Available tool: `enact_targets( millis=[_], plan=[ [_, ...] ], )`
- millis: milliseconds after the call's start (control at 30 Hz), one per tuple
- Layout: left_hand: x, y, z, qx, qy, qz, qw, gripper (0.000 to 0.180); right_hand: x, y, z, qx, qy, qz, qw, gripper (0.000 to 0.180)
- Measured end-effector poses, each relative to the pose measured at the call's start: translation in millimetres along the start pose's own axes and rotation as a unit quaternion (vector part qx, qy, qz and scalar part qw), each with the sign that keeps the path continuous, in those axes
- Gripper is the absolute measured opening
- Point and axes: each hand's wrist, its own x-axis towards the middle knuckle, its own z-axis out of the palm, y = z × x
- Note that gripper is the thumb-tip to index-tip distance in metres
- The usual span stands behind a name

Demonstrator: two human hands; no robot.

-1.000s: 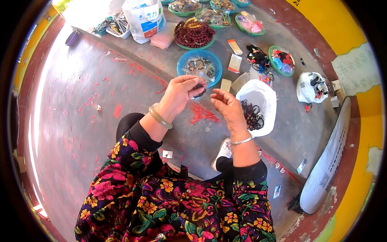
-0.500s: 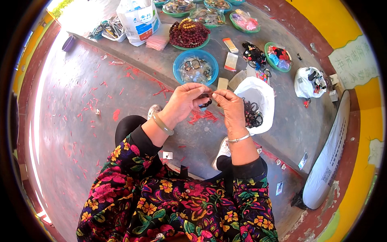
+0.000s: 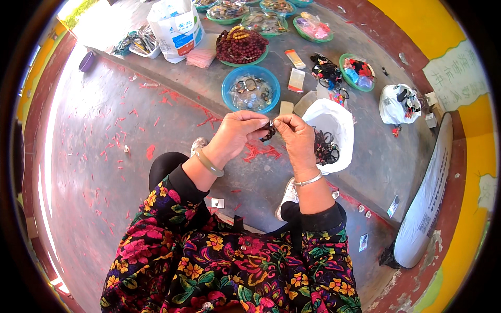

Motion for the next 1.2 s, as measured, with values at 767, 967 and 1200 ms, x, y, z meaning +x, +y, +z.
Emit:
enact_targets(
  millis=[767, 967, 1200],
  plan=[
    [3.1, -4.1, -4.5, -0.059, -0.049, -0.034, 0.996, 0.019, -0.4, -1.7, 2.8, 0.108, 0.019, 0.063, 0.992, 0.014],
    [2.7, -4.0, -5.6, -0.071, -0.05, -0.032, 0.996, 0.019, -0.1, -4.7, 2.7, 0.07, -0.012, 0.026, 0.997, 0.013],
    [2.2, 0.6, -4.9, -0.093, -0.051, -0.05, 0.993, 0.019, 0.2, -3.2, 0.2, 0.044, -0.018, 0.006, 0.999, 0.014]
  ],
)
